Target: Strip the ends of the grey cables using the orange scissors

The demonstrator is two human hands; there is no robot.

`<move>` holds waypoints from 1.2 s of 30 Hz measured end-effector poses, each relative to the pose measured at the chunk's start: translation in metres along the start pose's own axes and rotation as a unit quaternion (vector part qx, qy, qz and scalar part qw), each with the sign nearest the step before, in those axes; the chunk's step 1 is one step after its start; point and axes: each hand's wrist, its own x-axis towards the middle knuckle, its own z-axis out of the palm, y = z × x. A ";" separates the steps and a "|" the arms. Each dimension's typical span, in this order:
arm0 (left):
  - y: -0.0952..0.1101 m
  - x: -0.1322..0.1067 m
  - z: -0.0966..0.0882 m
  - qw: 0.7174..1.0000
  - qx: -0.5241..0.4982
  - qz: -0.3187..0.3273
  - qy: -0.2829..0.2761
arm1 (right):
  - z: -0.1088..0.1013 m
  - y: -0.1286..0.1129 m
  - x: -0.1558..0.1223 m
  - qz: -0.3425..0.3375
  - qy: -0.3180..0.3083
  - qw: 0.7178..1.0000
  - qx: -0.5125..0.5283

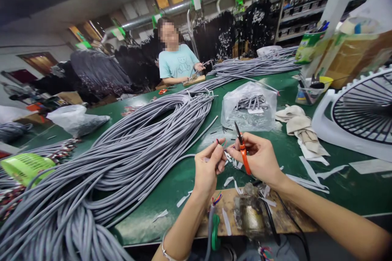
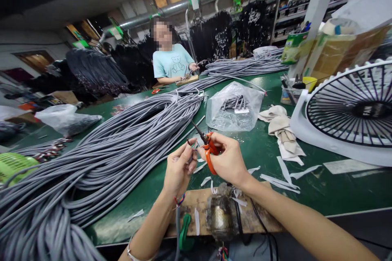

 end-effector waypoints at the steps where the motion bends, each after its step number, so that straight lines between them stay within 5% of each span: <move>1: 0.001 0.000 -0.001 1.000 -0.004 -0.009 -0.010 | 0.000 0.000 0.000 -0.005 -0.001 1.000 -0.010; 5: 0.007 -0.001 -0.004 0.998 -0.028 -0.040 -0.041 | -0.001 -0.001 0.000 -0.010 -0.003 1.000 -0.021; 11: 0.008 0.004 -0.007 0.993 -0.070 -0.092 0.018 | 0.000 -0.001 -0.002 -0.018 0.016 1.000 -0.014; 19: 0.002 0.002 -0.002 0.997 -0.047 -0.054 0.041 | 0.000 0.002 0.002 0.014 0.001 1.000 0.010; 24: -0.008 0.000 -0.001 1.000 0.018 0.002 -0.014 | -0.004 0.001 0.006 0.033 -0.011 0.998 0.044; 29: -0.007 -0.005 -0.001 0.986 0.146 0.056 -0.049 | -0.009 0.000 0.004 -0.005 0.052 0.997 -0.053; 32: -0.006 -0.010 -0.002 0.955 0.262 0.142 0.001 | -0.010 0.001 -0.002 -0.079 0.093 0.979 -0.162; 36: 0.000 -0.017 -0.003 0.870 0.372 0.318 0.061 | -0.009 0.001 -0.011 -0.166 0.064 0.956 -0.231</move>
